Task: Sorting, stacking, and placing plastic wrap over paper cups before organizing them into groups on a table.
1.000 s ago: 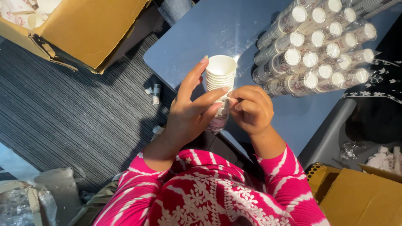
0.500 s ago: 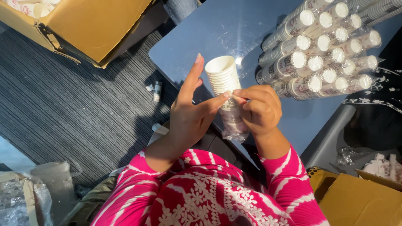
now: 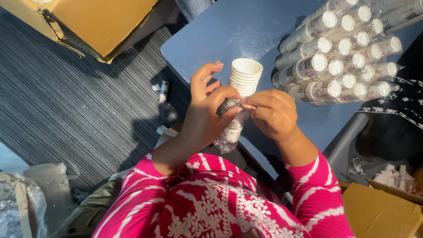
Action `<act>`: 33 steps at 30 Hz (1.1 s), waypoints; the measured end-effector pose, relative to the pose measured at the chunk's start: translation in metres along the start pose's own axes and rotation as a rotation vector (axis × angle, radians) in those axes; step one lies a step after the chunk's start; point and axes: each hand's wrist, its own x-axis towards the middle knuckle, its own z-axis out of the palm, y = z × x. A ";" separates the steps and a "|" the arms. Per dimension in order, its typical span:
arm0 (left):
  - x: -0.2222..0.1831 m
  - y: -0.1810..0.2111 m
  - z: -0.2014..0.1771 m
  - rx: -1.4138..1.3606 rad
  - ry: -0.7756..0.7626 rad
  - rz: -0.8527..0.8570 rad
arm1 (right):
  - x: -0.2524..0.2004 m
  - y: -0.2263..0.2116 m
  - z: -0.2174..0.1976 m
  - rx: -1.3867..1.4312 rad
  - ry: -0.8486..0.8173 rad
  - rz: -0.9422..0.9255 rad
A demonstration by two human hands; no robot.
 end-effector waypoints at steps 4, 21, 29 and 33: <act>0.000 0.001 -0.004 -0.092 -0.011 -0.025 | 0.003 -0.003 -0.003 0.003 0.023 0.025; 0.005 -0.003 -0.004 -0.041 -0.018 0.046 | 0.002 -0.003 0.001 0.068 0.067 0.040; 0.006 -0.020 0.006 -0.247 -0.077 -0.058 | -0.015 0.000 0.005 0.168 0.072 0.233; 0.003 -0.020 0.010 -0.278 -0.049 -0.006 | -0.013 -0.002 0.006 0.109 0.088 0.376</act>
